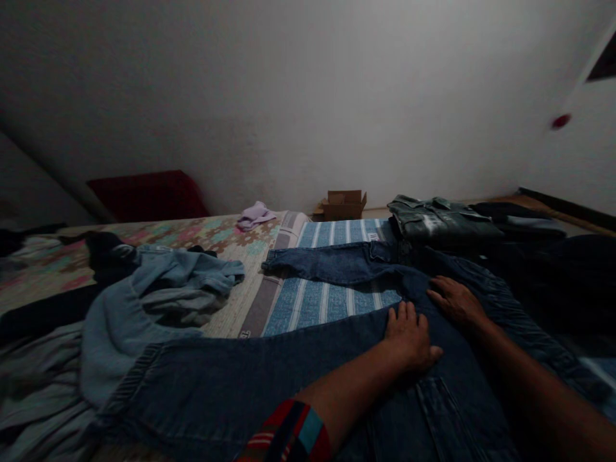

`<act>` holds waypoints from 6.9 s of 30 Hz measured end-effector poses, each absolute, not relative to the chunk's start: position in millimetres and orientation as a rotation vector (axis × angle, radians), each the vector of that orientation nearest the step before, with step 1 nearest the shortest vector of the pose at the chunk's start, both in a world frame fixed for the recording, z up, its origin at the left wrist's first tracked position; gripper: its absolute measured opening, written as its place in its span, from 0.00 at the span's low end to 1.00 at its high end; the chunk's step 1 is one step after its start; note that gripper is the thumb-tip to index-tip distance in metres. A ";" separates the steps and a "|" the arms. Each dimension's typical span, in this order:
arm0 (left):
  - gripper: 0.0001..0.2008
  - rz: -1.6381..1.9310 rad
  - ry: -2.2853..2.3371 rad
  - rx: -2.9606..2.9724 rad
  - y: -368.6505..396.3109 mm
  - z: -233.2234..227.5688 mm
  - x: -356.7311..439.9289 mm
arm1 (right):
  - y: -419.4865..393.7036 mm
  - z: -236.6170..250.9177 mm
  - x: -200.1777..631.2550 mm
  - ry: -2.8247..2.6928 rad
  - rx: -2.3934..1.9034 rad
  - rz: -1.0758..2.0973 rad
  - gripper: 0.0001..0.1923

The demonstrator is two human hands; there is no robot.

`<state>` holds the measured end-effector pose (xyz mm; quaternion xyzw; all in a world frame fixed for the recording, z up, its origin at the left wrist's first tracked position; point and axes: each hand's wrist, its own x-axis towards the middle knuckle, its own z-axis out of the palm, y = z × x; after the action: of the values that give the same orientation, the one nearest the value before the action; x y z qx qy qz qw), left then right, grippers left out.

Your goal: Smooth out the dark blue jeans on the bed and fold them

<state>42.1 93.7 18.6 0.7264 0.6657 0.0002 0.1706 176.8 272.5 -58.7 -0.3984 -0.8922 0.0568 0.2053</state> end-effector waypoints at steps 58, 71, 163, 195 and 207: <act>0.34 0.240 2.070 2.060 123.4 -11.2 61.5 | 243.2 -37.2 220.5 -2.284 -1.418 0.013 0.17; 0.35 0.284 2.054 2.069 123.2 -16.8 61.0 | 244.7 -21.2 230.3 -2.016 -1.831 0.096 0.18; 0.34 0.246 2.082 2.076 127.0 -9.2 60.6 | 179.6 -26.4 221.2 -2.557 -1.599 -0.145 0.28; 0.36 0.168 2.003 2.130 128.9 -6.4 52.8 | 182.6 -20.6 211.4 -2.622 -1.653 0.090 0.31; 0.40 0.117 1.921 2.144 91.0 -4.6 32.0 | 181.4 -29.6 214.9 -2.608 -1.620 0.029 0.31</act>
<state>32.0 91.0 -4.6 0.7378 0.6611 0.0404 0.1298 214.9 181.4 -29.6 -0.5273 -0.8489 0.0095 0.0356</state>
